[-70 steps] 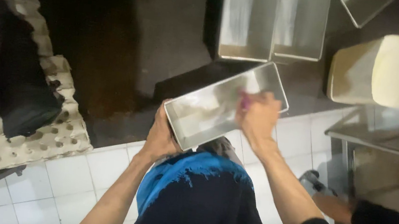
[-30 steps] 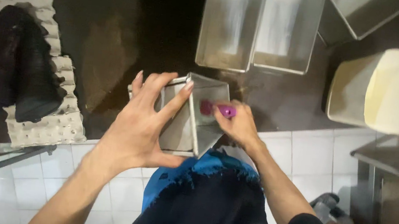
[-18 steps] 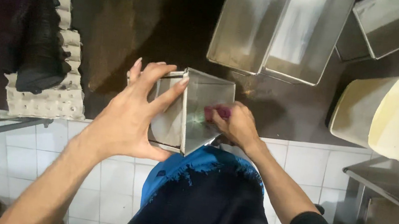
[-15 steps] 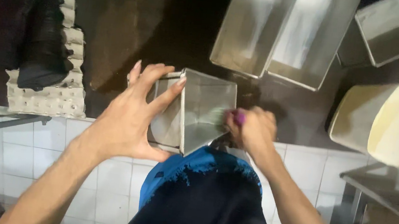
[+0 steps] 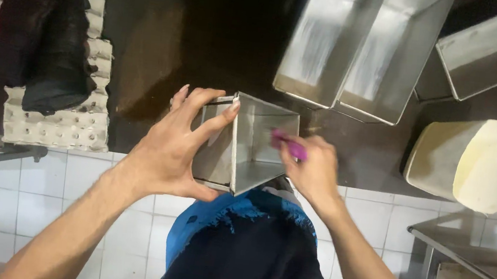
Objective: Applying a layer of grease to the interior surfaces of metal loaf pans using a pastry brush.
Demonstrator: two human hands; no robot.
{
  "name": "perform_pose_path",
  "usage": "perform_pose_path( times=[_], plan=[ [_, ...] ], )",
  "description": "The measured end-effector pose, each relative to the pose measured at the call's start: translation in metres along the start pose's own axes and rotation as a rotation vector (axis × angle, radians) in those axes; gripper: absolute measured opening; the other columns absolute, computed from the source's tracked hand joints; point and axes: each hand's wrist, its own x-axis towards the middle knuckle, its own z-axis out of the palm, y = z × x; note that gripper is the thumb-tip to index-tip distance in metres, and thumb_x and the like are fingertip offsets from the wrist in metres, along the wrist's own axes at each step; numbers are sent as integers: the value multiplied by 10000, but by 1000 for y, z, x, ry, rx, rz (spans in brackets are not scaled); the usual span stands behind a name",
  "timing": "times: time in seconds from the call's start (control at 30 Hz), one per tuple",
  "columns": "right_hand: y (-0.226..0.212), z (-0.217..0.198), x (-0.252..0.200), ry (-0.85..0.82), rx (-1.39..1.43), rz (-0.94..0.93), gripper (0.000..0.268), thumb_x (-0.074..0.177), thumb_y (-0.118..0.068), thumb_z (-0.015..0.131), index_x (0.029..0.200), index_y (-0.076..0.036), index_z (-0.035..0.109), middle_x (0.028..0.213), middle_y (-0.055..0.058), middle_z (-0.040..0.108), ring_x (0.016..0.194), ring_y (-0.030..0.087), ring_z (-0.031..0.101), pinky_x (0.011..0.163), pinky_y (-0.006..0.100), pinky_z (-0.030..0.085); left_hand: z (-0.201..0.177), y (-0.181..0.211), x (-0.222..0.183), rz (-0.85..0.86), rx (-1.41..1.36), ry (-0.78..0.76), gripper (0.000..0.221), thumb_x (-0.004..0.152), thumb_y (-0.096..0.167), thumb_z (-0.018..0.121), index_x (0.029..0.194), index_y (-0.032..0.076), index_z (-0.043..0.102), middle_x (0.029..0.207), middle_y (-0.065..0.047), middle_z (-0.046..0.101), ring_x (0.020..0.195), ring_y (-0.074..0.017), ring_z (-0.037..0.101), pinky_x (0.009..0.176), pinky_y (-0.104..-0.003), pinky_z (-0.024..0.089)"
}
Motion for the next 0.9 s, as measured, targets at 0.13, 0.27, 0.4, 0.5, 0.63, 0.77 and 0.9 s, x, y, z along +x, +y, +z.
perform_pose_path(
  times=[0.13,0.27,0.4,0.5,0.63,0.77,0.9],
  plan=[
    [20,36,1,-148,-168,162,163,909,-221,707,901,-80,789,819,164,724,709,308,684,673,461,552,-3,-8,-17,6,-5,-2,1260,446,475,933,1529,135,386,1436,-226,388,1365,-460,437,1215,-679,270],
    [-31,8,4,108,-73,0,253,878,-215,686,1065,-89,800,807,191,749,745,355,691,714,463,563,-5,-46,-40,-9,-10,29,1283,418,486,953,1515,148,383,1465,-219,378,1380,-465,429,1213,-666,248],
    [-53,36,16,-54,99,131,250,920,-238,675,1073,-77,791,826,204,747,721,344,714,707,448,581,9,-83,-82,-17,-149,39,1417,413,506,974,1562,128,236,1555,-214,343,1429,-471,406,1255,-637,231],
    [-81,35,25,-99,241,176,261,931,-261,657,1085,-91,782,840,188,755,684,308,739,663,424,603,12,-109,-109,-53,-152,75,1544,400,490,976,1590,71,85,1597,-232,307,1461,-487,364,1266,-641,192],
    [-90,54,30,6,-195,71,283,905,-233,672,1096,-66,799,758,236,729,669,357,704,653,476,585,16,-138,-137,-376,-123,-104,1615,323,398,1008,1580,63,50,1632,-241,238,1493,-509,209,1229,-599,173],
    [-92,145,33,-170,-169,132,358,861,-239,692,1134,-16,749,774,223,730,675,304,710,533,401,614,53,-167,-151,-552,-152,-210,1573,350,393,1034,1569,68,94,1637,-234,212,1498,-499,153,1230,-549,216],
    [-142,175,42,-249,153,139,291,951,-269,644,1130,-83,778,747,162,746,615,282,712,637,413,593,92,-187,-160,-525,-286,-112,1503,401,437,1014,1560,34,147,1595,-255,269,1485,-470,263,1232,-533,278]
  ],
)
